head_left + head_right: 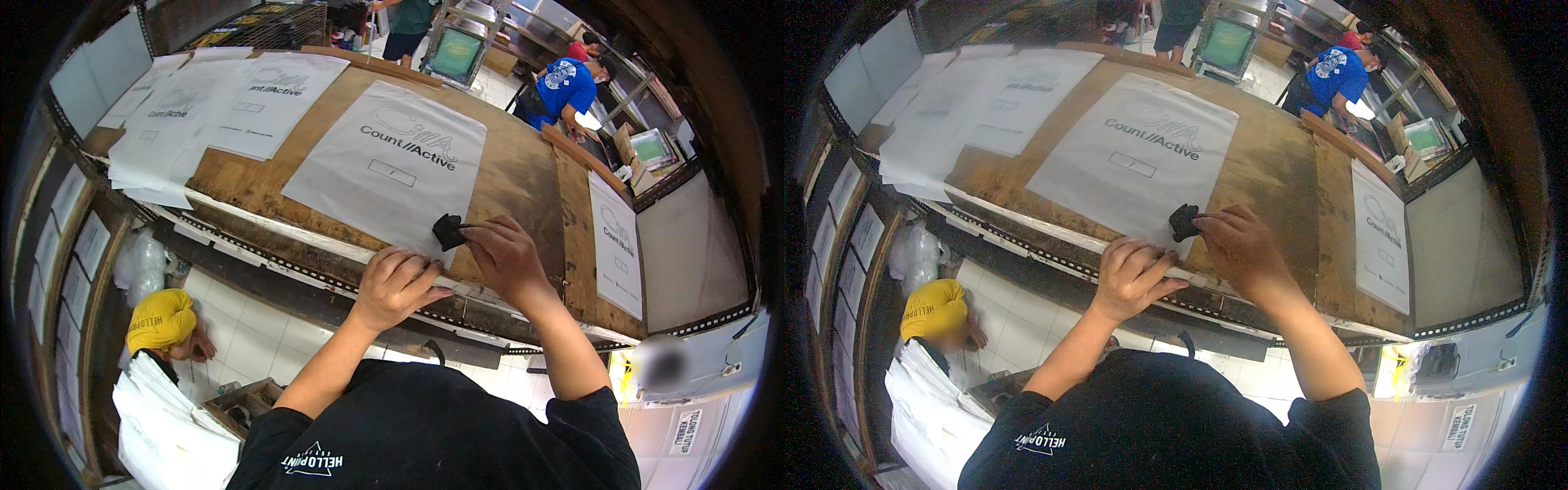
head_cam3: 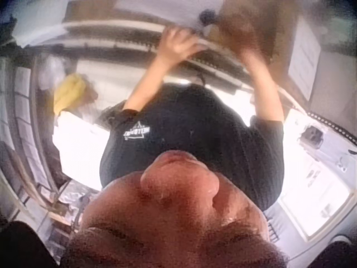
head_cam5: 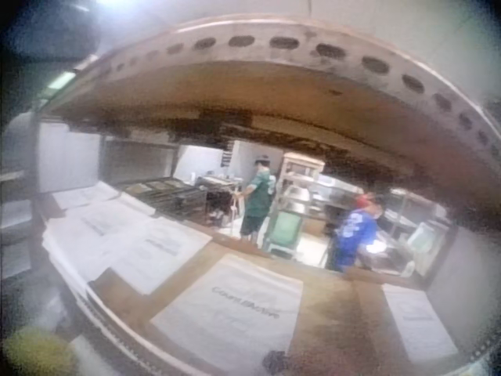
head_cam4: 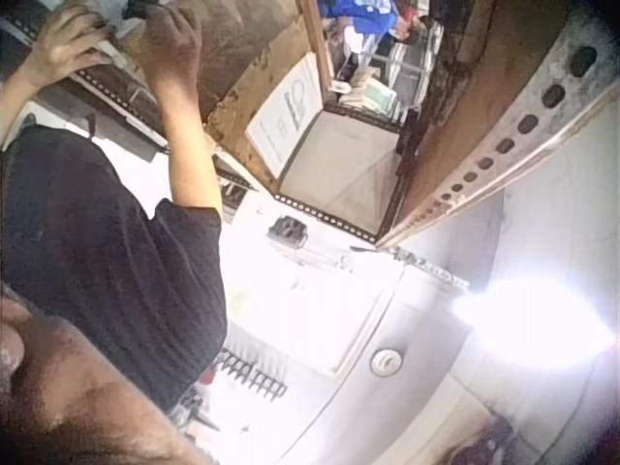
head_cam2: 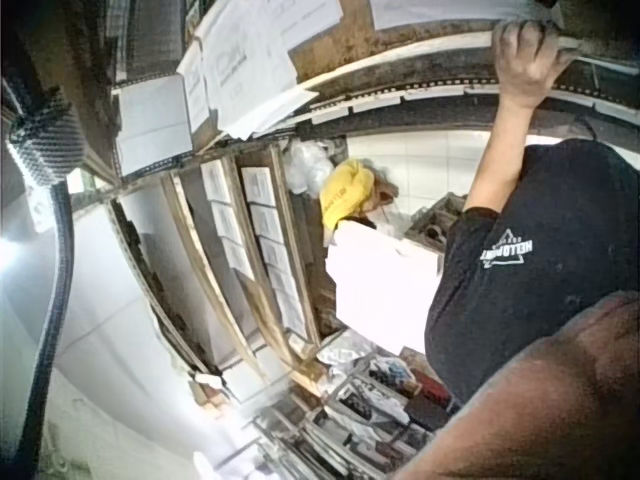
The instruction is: The person applies adhesive and dark ink to various areas of paper sheets on a wooden workbench using a small applicator tool and a piece of cloth.
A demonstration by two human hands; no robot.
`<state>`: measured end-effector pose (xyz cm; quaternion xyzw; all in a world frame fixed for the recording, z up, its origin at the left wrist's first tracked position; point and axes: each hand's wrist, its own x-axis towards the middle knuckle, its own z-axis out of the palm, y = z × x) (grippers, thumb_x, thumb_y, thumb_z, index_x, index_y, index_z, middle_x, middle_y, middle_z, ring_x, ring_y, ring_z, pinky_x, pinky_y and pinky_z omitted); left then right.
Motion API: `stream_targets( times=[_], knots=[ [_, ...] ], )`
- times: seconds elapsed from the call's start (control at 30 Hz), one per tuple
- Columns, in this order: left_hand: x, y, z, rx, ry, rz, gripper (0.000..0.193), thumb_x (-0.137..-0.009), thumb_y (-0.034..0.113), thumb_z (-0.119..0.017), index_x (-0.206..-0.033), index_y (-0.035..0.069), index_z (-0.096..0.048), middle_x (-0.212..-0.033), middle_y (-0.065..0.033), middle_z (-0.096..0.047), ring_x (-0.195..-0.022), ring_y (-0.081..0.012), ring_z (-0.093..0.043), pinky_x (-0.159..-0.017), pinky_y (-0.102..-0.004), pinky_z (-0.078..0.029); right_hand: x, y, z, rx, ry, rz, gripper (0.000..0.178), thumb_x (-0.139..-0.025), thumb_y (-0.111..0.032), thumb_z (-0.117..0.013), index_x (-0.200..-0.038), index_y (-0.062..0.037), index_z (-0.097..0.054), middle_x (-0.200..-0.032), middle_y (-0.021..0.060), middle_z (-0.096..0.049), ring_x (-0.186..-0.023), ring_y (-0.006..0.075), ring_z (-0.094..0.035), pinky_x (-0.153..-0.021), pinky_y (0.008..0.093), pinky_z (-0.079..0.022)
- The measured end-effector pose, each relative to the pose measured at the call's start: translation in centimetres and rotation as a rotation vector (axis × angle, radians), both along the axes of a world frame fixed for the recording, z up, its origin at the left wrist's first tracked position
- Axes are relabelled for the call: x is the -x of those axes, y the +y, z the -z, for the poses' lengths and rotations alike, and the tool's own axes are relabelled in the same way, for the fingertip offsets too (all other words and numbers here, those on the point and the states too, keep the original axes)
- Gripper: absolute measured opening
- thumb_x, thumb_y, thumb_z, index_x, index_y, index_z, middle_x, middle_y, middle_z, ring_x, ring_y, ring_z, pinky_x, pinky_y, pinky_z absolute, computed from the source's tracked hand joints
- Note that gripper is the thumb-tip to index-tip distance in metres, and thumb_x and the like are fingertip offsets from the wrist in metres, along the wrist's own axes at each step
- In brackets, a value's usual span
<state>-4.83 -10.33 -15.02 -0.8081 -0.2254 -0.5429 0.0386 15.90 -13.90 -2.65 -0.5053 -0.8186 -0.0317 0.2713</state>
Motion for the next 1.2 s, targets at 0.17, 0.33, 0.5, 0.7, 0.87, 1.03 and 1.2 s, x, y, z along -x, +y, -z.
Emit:
stream_targets(
  times=[0.17, 0.33, 0.5, 0.7, 0.87, 1.03, 1.2],
  knots=[
    [0.1, 0.1, 0.0, -0.019, 0.013, -0.006, 0.042, -0.076, 0.046, -0.086, -0.103, 0.014, -0.076, -0.108, -0.0028, -0.059, -0.108, -0.0268, -0.054, -0.093, -0.0457, -0.051, 1.0, 0.9, -0.2, 0.016, -0.079, -0.076, 0.022, -0.085, -0.002, -0.075, -0.107, -0.0040, -0.074, -0.104, 0.0132, -0.075, -0.097, 0.0337, -0.068, -0.089, 0.0427, -0.055],
    [0.1, 0.1, 0.0, -0.023, 0.024, -0.013, 0.042, -0.077, 0.047, -0.085, -0.103, 0.015, -0.076, -0.109, -0.0028, -0.058, -0.109, -0.0264, -0.053, -0.093, -0.0456, -0.051, 1.3, 2.0, -1.6, 0.005, -0.221, -0.143, 0.023, -0.083, -0.004, -0.076, -0.107, -0.0036, -0.074, -0.109, 0.0124, -0.075, -0.103, 0.0351, -0.067, -0.098, 0.0447, -0.051],
    [0.0, 0.2, 0.0, -0.037, 0.011, -0.019, 0.043, -0.076, 0.047, -0.085, -0.103, 0.015, -0.075, -0.109, -0.0024, -0.057, -0.110, -0.0257, -0.053, -0.092, -0.0449, -0.052, 0.8, 3.4, -2.2, 0.199, -0.187, -0.188, 0.026, -0.083, -0.005, -0.076, -0.109, -0.0025, -0.075, -0.107, 0.0141, -0.076, -0.104, 0.0342, -0.068, -0.097, 0.0440, -0.052],
    [0.1, 0.3, -0.1, -0.031, -0.001, 0.008, 0.041, -0.076, 0.046, -0.086, -0.101, 0.016, -0.074, -0.109, -0.0011, -0.057, -0.110, -0.0242, -0.054, -0.092, -0.0436, -0.052, 0.7, 3.3, -1.2, 0.185, -0.056, -0.222, 0.021, -0.082, 0.000, -0.075, -0.103, -0.0012, -0.078, -0.097, 0.0145, -0.076, -0.095, 0.0324, -0.070, -0.088, 0.0429, -0.055],
    [0.0, 0.3, 0.2, -0.021, -0.018, 0.009, 0.040, -0.075, 0.044, -0.087, -0.101, 0.016, -0.074, -0.108, -0.0004, -0.058, -0.109, -0.0236, -0.055, -0.092, -0.0434, -0.051, 0.2, 3.6, -0.2, 0.169, -0.071, -0.267, 0.022, -0.080, 0.001, -0.071, -0.101, -0.0011, -0.077, -0.095, 0.0139, -0.075, -0.094, 0.0323, -0.068, -0.086, 0.0416, -0.055],
    [0.0, 0.2, 0.5, -0.032, -0.038, -0.014, 0.040, -0.075, 0.043, -0.088, -0.102, 0.017, -0.075, -0.107, -0.0008, -0.058, -0.107, -0.0234, -0.056, -0.092, -0.0431, -0.051, 2.0, 5.6, -0.7, 0.137, -0.076, -0.348, 0.019, -0.082, 0.004, -0.074, -0.100, -0.0023, -0.077, -0.086, 0.0128, -0.071, -0.087, 0.0313, -0.067, -0.080, 0.0433, -0.055],
    [0.0, 0.4, 0.2, -0.035, -0.035, 0.021, 0.042, -0.074, 0.042, -0.088, -0.103, 0.016, -0.075, -0.106, -0.0004, -0.059, -0.102, -0.0233, -0.057, -0.090, -0.0429, -0.050, 6.1, 12.1, 1.3, 0.060, -0.039, -0.433, 0.015, -0.087, -0.002, -0.072, -0.101, -0.0033, -0.077, -0.085, 0.0132, -0.068, -0.088, 0.0326, -0.066, -0.080, 0.0449, -0.054]
  ],
)
